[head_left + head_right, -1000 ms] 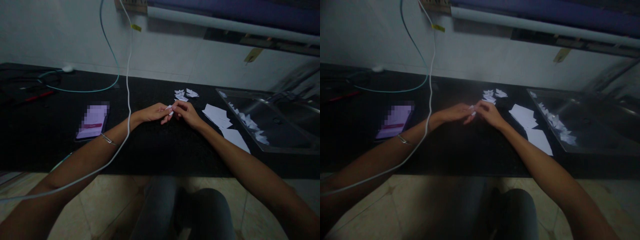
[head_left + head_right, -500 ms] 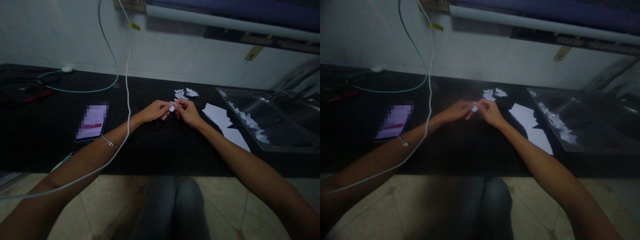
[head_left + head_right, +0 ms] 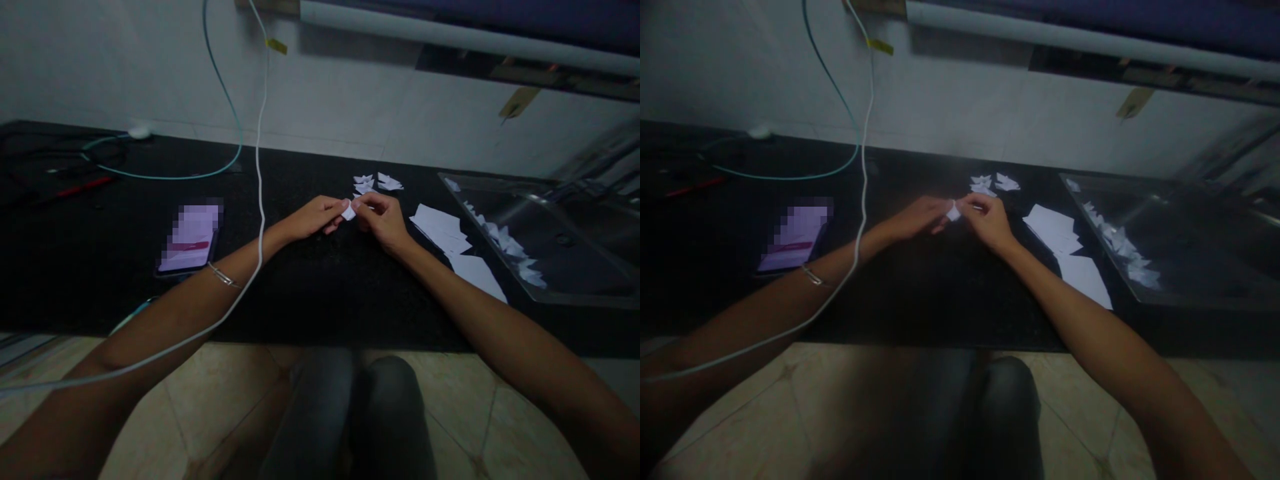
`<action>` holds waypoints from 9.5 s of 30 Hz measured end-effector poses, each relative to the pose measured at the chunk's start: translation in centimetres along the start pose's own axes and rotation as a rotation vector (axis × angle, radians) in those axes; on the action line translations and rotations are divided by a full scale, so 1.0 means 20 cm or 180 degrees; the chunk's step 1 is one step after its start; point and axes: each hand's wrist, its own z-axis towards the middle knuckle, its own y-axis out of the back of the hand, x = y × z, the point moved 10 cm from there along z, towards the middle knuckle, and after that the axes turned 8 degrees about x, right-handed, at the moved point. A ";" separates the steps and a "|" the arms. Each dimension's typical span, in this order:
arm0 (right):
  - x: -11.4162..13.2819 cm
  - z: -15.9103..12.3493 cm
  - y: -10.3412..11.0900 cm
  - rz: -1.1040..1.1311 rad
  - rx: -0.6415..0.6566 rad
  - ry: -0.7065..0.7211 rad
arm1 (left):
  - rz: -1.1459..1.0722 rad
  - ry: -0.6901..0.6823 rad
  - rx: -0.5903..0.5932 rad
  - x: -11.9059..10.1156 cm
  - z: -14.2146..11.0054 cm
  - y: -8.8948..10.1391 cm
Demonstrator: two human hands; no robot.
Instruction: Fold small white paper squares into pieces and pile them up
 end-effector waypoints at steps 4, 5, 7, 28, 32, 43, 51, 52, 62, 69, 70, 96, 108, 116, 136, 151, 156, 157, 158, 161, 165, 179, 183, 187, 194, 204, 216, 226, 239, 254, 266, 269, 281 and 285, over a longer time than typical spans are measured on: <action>0.02 -0.01 0.03 0.0083 -0.0328 0.0067 | -0.0102 0.0065 -0.0112 0.00 0.00 0.00; 0.02 -0.01 0.04 0.0110 -0.0402 0.0062 | -0.0130 0.0086 -0.0155 0.00 0.00 0.01; 0.01 -0.02 0.06 0.0144 -0.0512 0.0010 | -0.0158 0.0130 -0.0282 0.02 0.00 0.02; 0.04 -0.03 -0.15 0.0110 0.0653 -0.0063 | 0.0883 -0.0120 -0.1375 0.01 -0.03 0.16; 0.07 -0.03 -0.12 0.0060 0.0378 -0.0003 | 0.0952 -0.0150 -0.1303 -0.02 -0.04 0.15; 0.08 -0.04 -0.11 0.0138 0.0211 -0.0023 | 0.1124 -0.0098 -0.1092 -0.01 -0.03 0.12; 0.05 -0.04 -0.10 0.0045 0.0020 -0.0123 | 0.2309 0.0112 -0.0757 -0.04 -0.01 0.04; 0.05 -0.05 -0.10 -0.0010 -0.0025 -0.0100 | 0.2487 0.0203 -0.0755 -0.04 -0.01 0.04; 0.12 -0.08 -0.04 -0.0956 -0.0230 -0.0173 | 0.2855 0.0524 -0.0802 -0.03 -0.01 0.05; 0.10 -0.07 -0.09 -0.0553 0.0065 -0.0235 | 0.1193 0.0218 -0.0524 0.04 0.01 0.03; 0.10 -0.07 -0.10 -0.0341 0.0133 -0.0261 | 0.0873 0.0230 -0.0392 0.06 0.02 0.01; 0.10 -0.07 -0.13 0.0632 0.0212 -0.0191 | -0.0410 -0.0364 -0.0285 0.00 0.03 -0.01; 0.08 -0.07 -0.08 -0.0070 -0.0053 -0.0311 | -0.0267 0.0202 0.0355 0.08 0.02 -0.12; 0.21 -0.11 -0.02 -0.0342 -0.0615 0.0175 | -0.0184 0.0217 0.0111 0.08 0.04 -0.11; 0.09 -0.04 -0.12 -0.0103 0.0431 -0.0449 | 0.0280 0.0188 -0.0061 0.04 0.02 -0.09; 0.05 -0.06 -0.09 0.0370 -0.0008 -0.0517 | 0.0111 0.0192 -0.0067 0.02 0.03 -0.09; 0.07 -0.06 -0.06 -0.0078 0.0072 -0.0365 | 0.0140 0.0142 0.0000 0.01 0.03 -0.09; 0.08 -0.06 -0.06 -0.0132 0.0093 -0.0336 | 0.0131 0.0128 -0.0023 0.01 0.03 -0.09; 0.08 -0.05 -0.06 -0.0135 0.0125 -0.0321 | 0.0116 0.0115 -0.0046 0.01 0.03 -0.09; 0.08 -0.05 -0.08 0.0082 0.0230 -0.0269 | 0.0057 0.0060 -0.0069 0.00 0.03 -0.08; 0.08 -0.04 -0.10 0.0180 0.0306 -0.0148 | -0.0077 -0.0021 -0.0015 -0.02 0.02 -0.08; 0.07 -0.02 -0.08 -0.0336 0.0326 0.0210 | -0.0112 0.0142 -0.0299 0.02 0.02 -0.04; 0.09 -0.03 -0.09 -0.0316 0.0352 0.0277 | 0.0152 0.0074 -0.0410 0.00 0.01 -0.03; 0.11 -0.03 -0.08 -0.0425 0.0275 0.0266 | 0.0181 0.0043 -0.0457 0.01 0.01 -0.02; 0.13 -0.02 -0.03 -0.0275 -0.0009 0.0462 | -0.0210 0.0273 -0.0424 0.07 0.02 -0.04; 0.12 -0.01 0.01 -0.0152 -0.0107 0.0603 | 0.0015 0.0107 -0.0536 0.05 0.02 0.00; 0.03 -0.01 0.02 0.0351 -0.0208 0.0110 | 0.0263 0.0040 -0.0624 0.04 0.00 0.02; 0.01 0.00 0.00 0.0269 0.0023 -0.0163 | 0.0200 0.0139 -0.0733 0.04 -0.01 0.04; -0.01 0.01 0.03 -0.0084 0.0024 -0.0061 | -0.0262 0.0354 -0.0533 0.09 0.02 0.03; 0.17 -0.03 0.02 -0.1479 0.0046 0.0607 | 0.0460 0.0576 -0.0681 0.10 0.01 0.06; 0.06 0.03 0.29 -0.1887 -0.0482 0.0538 | 0.0231 0.0611 -0.0746 0.14 0.02 0.06; 0.09 0.03 0.38 -0.2079 -0.0616 0.0548 | 0.0351 0.0515 -0.0652 0.13 0.02 0.05; -0.19 0.51 0.58 -0.2743 0.1225 -0.0310 | 0.0978 0.0305 -0.0418 0.09 0.04 0.03; -0.24 0.57 0.57 -0.2897 0.1400 -0.0346 | 0.0949 0.0325 -0.0300 0.08 0.04 0.02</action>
